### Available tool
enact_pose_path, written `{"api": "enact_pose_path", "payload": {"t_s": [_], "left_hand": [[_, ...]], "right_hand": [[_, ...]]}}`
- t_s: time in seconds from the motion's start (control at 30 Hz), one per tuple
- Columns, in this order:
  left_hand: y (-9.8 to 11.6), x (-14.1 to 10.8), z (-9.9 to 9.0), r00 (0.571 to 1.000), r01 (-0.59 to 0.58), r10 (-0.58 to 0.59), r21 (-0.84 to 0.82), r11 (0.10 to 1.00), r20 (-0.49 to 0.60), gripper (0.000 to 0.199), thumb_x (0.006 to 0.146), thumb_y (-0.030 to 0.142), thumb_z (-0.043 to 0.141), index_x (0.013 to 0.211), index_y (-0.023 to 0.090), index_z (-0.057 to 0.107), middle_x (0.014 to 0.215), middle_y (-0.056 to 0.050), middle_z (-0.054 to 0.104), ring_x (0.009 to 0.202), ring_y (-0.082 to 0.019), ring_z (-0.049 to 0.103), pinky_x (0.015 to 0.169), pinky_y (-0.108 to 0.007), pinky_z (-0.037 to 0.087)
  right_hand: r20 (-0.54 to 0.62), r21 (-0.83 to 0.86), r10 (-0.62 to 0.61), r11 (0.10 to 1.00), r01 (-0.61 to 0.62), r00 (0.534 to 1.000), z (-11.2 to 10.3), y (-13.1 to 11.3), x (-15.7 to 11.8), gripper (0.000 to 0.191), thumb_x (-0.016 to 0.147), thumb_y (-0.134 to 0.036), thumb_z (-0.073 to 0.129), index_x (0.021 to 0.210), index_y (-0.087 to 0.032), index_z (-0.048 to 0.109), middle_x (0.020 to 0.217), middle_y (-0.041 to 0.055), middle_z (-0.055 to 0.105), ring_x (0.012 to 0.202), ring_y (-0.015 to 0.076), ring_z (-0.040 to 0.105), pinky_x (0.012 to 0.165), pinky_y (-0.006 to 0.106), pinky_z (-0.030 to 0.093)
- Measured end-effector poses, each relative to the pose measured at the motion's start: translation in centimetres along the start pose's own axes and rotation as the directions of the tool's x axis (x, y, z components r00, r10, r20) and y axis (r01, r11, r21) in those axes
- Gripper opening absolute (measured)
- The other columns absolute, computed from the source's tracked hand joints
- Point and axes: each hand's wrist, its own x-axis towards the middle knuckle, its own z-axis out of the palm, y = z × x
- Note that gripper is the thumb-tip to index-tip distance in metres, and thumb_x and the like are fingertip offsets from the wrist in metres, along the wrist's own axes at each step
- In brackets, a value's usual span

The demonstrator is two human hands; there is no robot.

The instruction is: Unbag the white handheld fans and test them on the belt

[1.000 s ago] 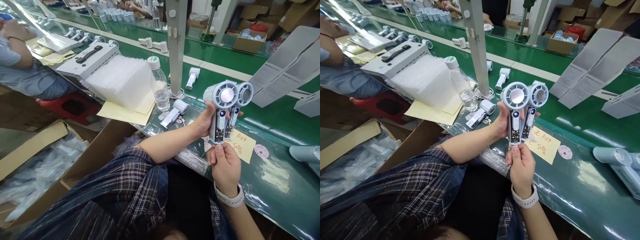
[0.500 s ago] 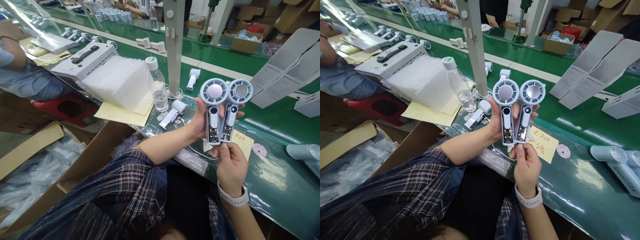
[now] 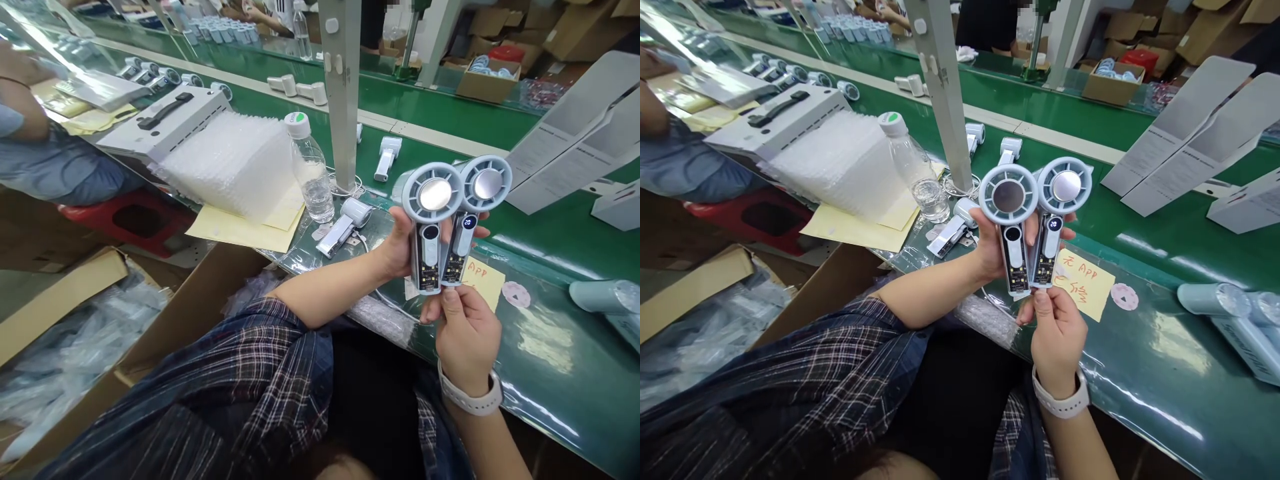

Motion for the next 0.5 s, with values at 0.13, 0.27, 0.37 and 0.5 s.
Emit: {"api": "enact_pose_path", "payload": {"t_s": [0.13, 0.27, 0.37, 0.5], "left_hand": [[-0.2, -0.2, 0.4, 0.999, 0.035, -0.036, -0.016, 0.999, -0.024, 0.097, 0.055, 0.112, 0.049, 0.061, 0.016, 0.059, 0.117, -0.013, 0.075, 0.109, -0.027, 0.074, 0.095, -0.038, 0.062], [-0.4, -0.4, 0.7, 0.999, 0.035, -0.036, -0.012, 0.999, -0.021, 0.098, 0.048, 0.113, 0.051, 0.059, 0.016, 0.059, 0.118, -0.013, 0.075, 0.108, -0.027, 0.073, 0.092, -0.037, 0.062], [-0.3, -0.6, 0.5, 0.996, 0.074, -0.073, 0.028, 0.997, -0.051, 0.101, 0.042, 0.116, 0.046, 0.058, 0.016, 0.055, 0.121, -0.015, 0.074, 0.112, -0.03, 0.072, 0.089, -0.038, 0.062], [-0.2, -0.2, 0.1, 0.999, 0.035, -0.036, -0.029, 0.999, -0.035, 0.096, 0.052, 0.111, 0.054, 0.064, 0.017, 0.058, 0.121, -0.013, 0.073, 0.11, -0.027, 0.072, 0.09, -0.036, 0.061]], "right_hand": [[-0.058, 0.121, -0.02, 0.992, 0.027, 0.998, 0.9, -0.2, -0.6, 0.032, 0.103, -0.039, 0.068, 0.079, -0.019, 0.06, 0.056, -0.0058, 0.053, 0.049, 0.0106, 0.054, 0.052, 0.025, 0.044], [-0.088, 0.143, -0.047, 0.988, 0.059, 0.995, 1.5, -0.1, -1.2, 0.029, 0.102, -0.037, 0.069, 0.08, -0.019, 0.062, 0.055, -0.006, 0.052, 0.048, 0.0104, 0.053, 0.051, 0.024, 0.042], [-0.067, 0.119, -0.038, 0.992, 0.046, 0.997, 1.4, 0.2, -1.2, 0.029, 0.103, -0.039, 0.067, 0.082, -0.019, 0.062, 0.056, -0.0056, 0.053, 0.051, 0.0114, 0.054, 0.053, 0.025, 0.044], [-0.069, -0.054, -0.085, 0.995, 0.081, 0.994, 0.8, 0.5, -0.7, 0.029, 0.105, -0.043, 0.062, 0.087, -0.02, 0.063, 0.07, -0.0016, 0.061, 0.065, 0.015, 0.059, 0.066, 0.03, 0.05]]}}
